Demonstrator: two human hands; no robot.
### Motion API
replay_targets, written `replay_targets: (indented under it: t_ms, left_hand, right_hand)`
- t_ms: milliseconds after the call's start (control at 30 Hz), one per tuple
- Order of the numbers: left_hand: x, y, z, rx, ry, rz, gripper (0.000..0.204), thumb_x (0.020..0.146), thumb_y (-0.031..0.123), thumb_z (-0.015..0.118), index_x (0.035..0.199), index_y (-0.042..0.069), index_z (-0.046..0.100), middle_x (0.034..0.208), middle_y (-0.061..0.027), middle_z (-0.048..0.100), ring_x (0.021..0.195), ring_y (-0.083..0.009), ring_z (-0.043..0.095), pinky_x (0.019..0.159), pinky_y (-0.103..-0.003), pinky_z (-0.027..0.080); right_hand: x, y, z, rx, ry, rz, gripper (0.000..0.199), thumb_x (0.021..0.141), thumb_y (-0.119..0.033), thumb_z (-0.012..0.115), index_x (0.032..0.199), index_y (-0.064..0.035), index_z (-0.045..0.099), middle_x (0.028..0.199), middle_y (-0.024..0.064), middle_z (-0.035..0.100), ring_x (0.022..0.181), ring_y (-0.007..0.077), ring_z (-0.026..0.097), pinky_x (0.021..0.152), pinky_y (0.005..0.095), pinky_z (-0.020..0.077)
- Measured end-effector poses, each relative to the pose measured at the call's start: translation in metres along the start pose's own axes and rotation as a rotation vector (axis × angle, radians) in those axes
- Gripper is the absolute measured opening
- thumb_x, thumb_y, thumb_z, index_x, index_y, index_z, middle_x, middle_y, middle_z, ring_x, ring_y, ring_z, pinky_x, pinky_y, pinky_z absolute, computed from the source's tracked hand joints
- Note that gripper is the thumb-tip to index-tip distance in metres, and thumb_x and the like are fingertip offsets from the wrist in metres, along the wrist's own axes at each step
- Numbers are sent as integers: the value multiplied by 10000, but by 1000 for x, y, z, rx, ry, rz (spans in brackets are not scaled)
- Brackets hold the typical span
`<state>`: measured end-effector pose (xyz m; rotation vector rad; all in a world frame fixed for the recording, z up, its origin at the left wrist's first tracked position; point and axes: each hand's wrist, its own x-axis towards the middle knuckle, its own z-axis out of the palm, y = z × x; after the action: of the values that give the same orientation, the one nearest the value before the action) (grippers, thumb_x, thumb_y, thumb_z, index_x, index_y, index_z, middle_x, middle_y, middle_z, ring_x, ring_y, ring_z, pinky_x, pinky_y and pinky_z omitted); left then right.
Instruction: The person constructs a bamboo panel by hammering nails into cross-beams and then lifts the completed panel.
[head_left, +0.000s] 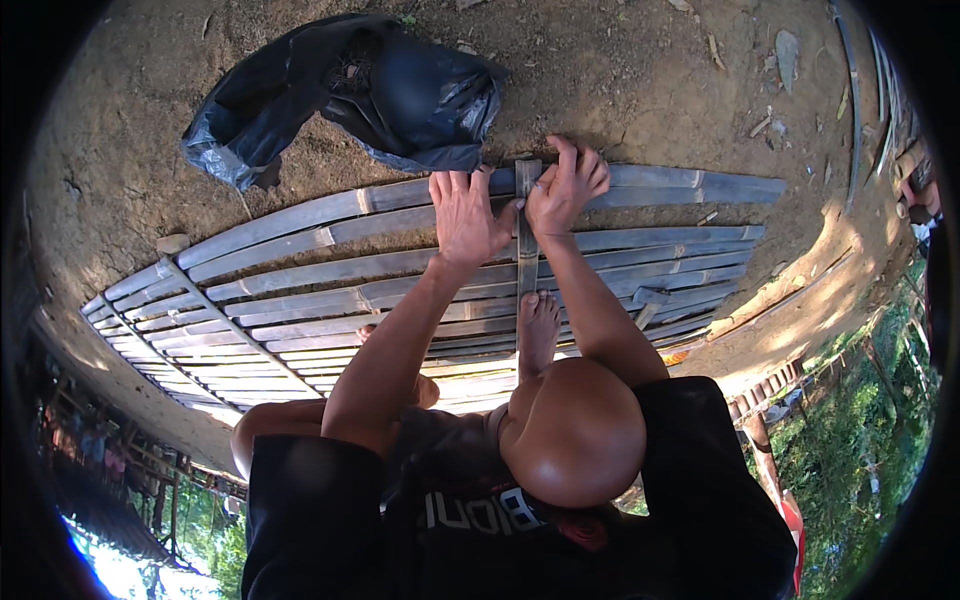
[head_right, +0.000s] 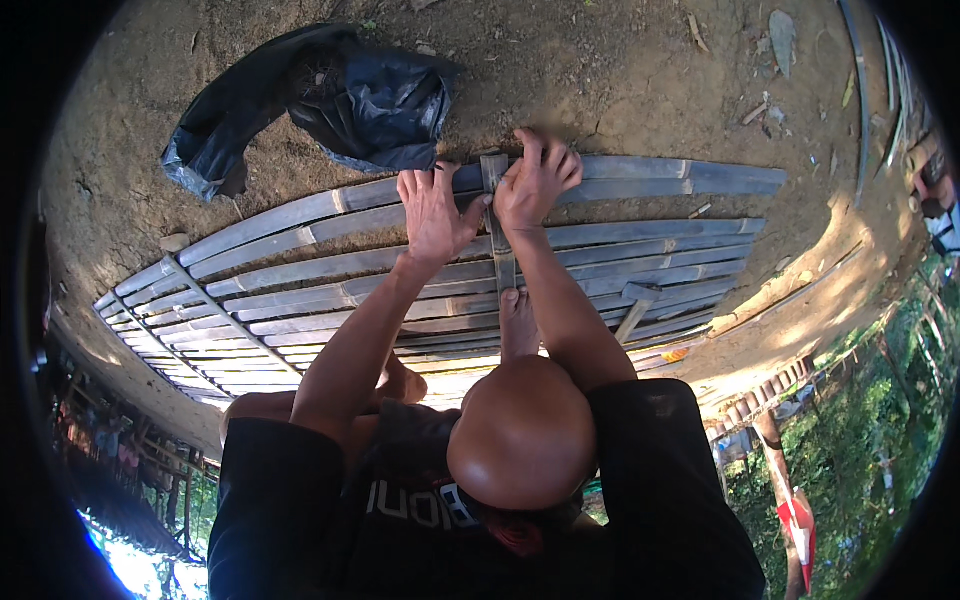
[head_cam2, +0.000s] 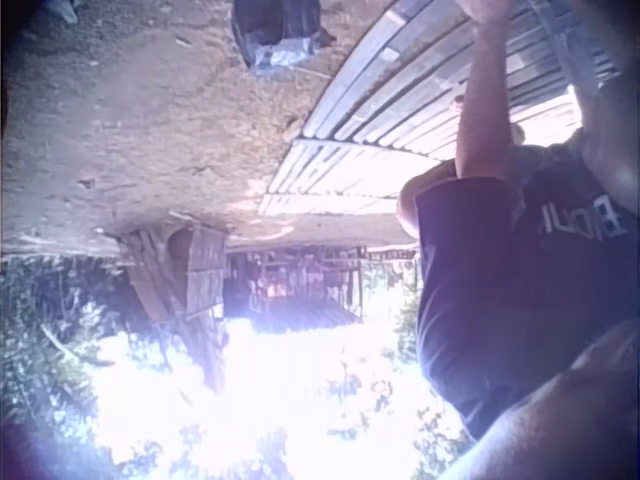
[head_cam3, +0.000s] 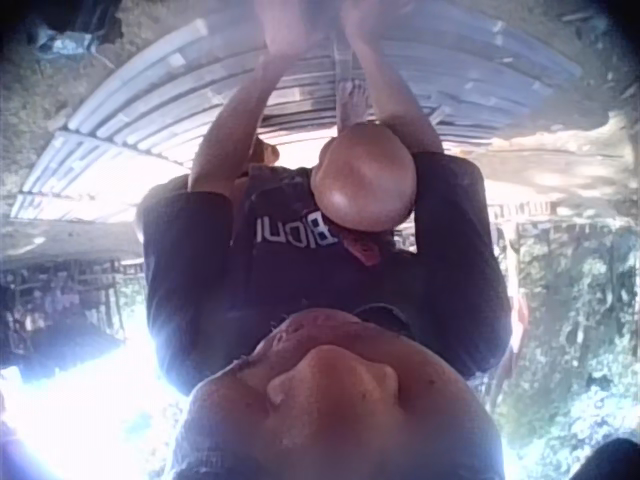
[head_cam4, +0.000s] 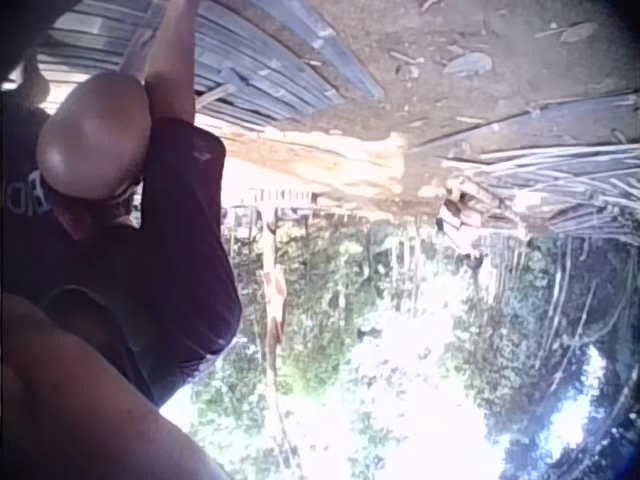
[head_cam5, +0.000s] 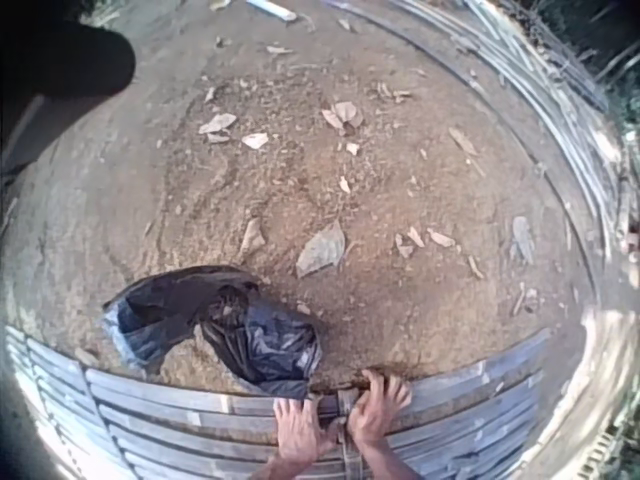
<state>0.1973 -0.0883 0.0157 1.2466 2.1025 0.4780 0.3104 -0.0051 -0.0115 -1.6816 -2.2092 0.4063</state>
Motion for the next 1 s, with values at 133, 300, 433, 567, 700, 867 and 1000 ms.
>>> replay_targets:
  t_ms: [133,300,433,567,700,867,1000]
  left_hand:
    - [-4,-1,-7,7,-40,23,726,717,350,819,1276,37,477,1230,-236,453,1192,-405,385,1072,-548,251]
    - [2,7,-5,58,-15,22,739,719,323,827,1288,36,454,1210,-231,465,1182,-403,391,1079,-544,248]
    - [2,10,-5,85,-53,-49,686,705,333,830,1204,23,475,1091,-225,510,1109,-389,450,1076,-536,260]
    - [2,10,-4,98,-59,-53,678,699,319,832,1194,28,471,1084,-227,513,1108,-389,448,1075,-539,260]
    - [5,12,-5,94,-40,-56,667,689,301,832,1182,31,474,1092,-226,510,1124,-387,440,1083,-541,257]
    - [5,12,-6,103,-58,-62,680,696,313,841,1194,26,478,1109,-205,502,1129,-379,428,1068,-526,270]
    - [4,11,-6,80,-21,-56,693,691,325,852,1196,27,484,1126,-191,494,1145,-374,426,1065,-517,276]
  right_hand:
    - [-2,-1,-4,10,-26,-8,384,791,-47,560,1147,-167,641,1143,119,551,1130,363,467,1054,558,250]
    - [3,3,-5,-12,-53,0,402,781,-44,592,1156,-178,642,1137,106,553,1131,350,471,1061,554,249]
    - [1,2,-4,-33,-32,-13,388,792,-68,587,1159,-181,644,1124,99,557,1117,342,475,1053,542,260]
    - [0,3,-4,-24,-13,-25,356,828,-115,552,1165,-179,645,1113,108,558,1093,352,474,1028,531,274]
    - [2,4,-3,-13,-7,-17,354,821,-109,563,1157,-184,646,1103,106,556,1080,348,478,1025,525,275]
    - [2,1,-4,-14,4,-17,359,794,-57,596,1131,-172,644,1084,97,557,1084,324,490,1034,523,278]
    - [1,0,-4,-60,10,-37,349,789,-49,605,1113,-172,645,1079,92,560,1090,317,495,1031,526,284]
